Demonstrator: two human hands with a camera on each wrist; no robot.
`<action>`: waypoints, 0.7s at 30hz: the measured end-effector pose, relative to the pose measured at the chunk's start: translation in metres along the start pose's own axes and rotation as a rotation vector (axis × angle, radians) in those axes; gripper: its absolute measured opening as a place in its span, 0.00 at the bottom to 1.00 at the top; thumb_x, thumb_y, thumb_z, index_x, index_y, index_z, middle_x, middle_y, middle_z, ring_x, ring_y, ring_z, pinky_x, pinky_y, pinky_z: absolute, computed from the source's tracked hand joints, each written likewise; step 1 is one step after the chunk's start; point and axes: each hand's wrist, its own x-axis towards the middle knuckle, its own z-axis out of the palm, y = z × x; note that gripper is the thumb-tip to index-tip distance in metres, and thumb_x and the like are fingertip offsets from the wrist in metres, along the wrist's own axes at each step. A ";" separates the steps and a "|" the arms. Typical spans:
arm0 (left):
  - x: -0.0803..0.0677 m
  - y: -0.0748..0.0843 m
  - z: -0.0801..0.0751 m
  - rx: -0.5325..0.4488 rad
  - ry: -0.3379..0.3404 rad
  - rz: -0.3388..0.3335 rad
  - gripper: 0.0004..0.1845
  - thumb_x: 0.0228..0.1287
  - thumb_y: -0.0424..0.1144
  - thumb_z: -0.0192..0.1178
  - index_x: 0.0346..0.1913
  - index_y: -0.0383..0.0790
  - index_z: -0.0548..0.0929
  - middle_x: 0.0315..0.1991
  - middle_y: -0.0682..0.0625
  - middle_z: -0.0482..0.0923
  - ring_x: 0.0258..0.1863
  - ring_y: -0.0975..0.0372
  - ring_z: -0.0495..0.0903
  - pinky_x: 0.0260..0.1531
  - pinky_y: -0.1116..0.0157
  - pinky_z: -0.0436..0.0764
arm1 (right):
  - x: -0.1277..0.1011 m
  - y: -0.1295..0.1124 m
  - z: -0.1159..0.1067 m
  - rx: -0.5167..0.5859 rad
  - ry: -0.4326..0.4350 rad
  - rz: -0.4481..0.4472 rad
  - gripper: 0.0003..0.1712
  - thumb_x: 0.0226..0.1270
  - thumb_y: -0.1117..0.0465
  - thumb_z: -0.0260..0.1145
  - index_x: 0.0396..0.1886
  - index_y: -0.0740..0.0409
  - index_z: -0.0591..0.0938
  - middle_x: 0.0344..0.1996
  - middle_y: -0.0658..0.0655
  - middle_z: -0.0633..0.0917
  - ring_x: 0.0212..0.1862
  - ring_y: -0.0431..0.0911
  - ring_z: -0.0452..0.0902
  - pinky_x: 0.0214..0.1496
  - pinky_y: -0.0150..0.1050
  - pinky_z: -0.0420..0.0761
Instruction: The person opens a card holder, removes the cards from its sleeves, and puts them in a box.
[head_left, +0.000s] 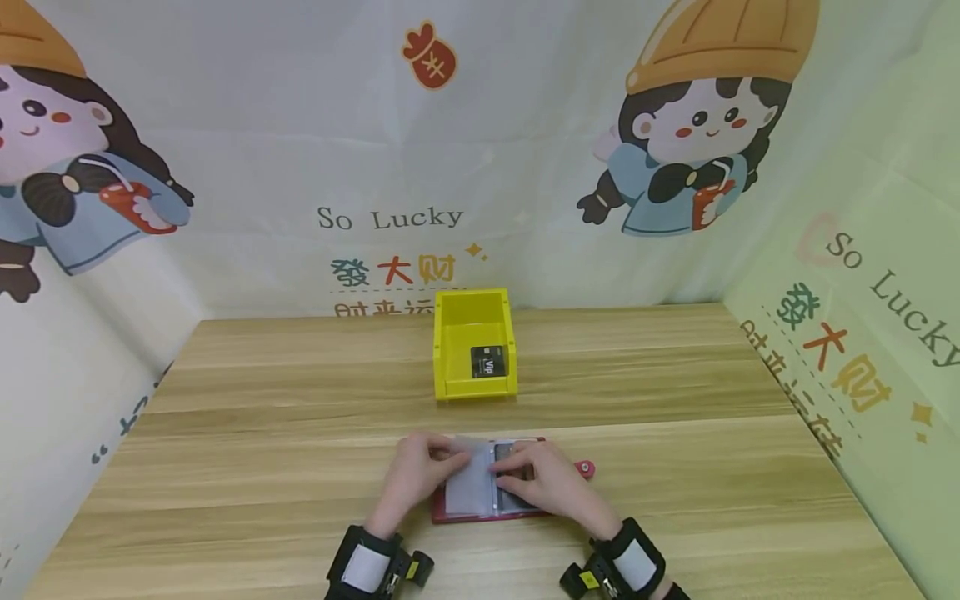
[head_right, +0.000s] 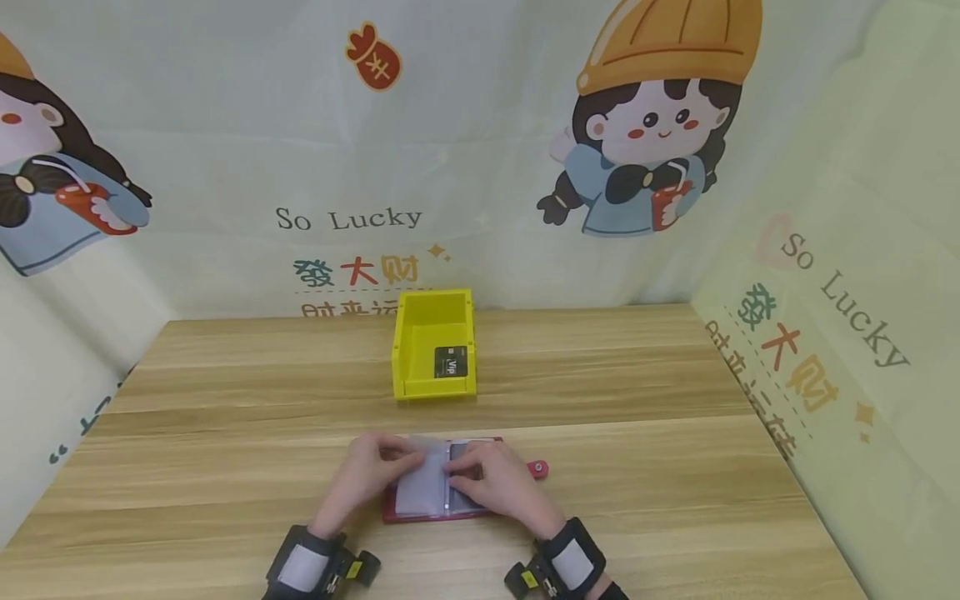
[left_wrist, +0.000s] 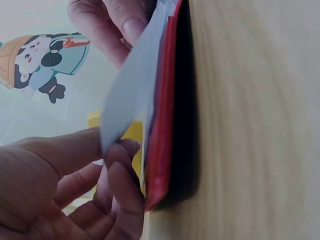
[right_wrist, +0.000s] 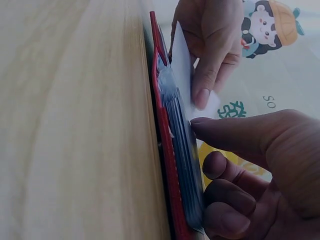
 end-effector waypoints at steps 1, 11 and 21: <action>0.000 0.000 0.000 0.005 0.005 -0.006 0.06 0.64 0.33 0.72 0.38 0.32 0.90 0.25 0.49 0.84 0.23 0.64 0.76 0.24 0.70 0.74 | 0.000 0.000 -0.001 -0.001 0.000 0.003 0.13 0.69 0.65 0.72 0.52 0.60 0.91 0.29 0.46 0.80 0.29 0.32 0.66 0.31 0.28 0.64; 0.002 -0.003 0.001 0.040 0.053 -0.073 0.28 0.56 0.32 0.78 0.59 0.27 0.82 0.23 0.49 0.79 0.23 0.63 0.75 0.24 0.68 0.73 | -0.006 0.011 -0.022 0.051 0.004 0.097 0.29 0.65 0.63 0.77 0.63 0.69 0.82 0.23 0.45 0.74 0.24 0.34 0.66 0.27 0.28 0.64; 0.002 0.001 0.003 0.076 0.083 -0.082 0.27 0.56 0.30 0.78 0.58 0.28 0.82 0.26 0.50 0.72 0.25 0.61 0.69 0.26 0.68 0.66 | -0.006 0.016 -0.030 0.091 -0.021 0.182 0.38 0.60 0.64 0.80 0.69 0.72 0.77 0.24 0.47 0.76 0.26 0.38 0.68 0.27 0.28 0.65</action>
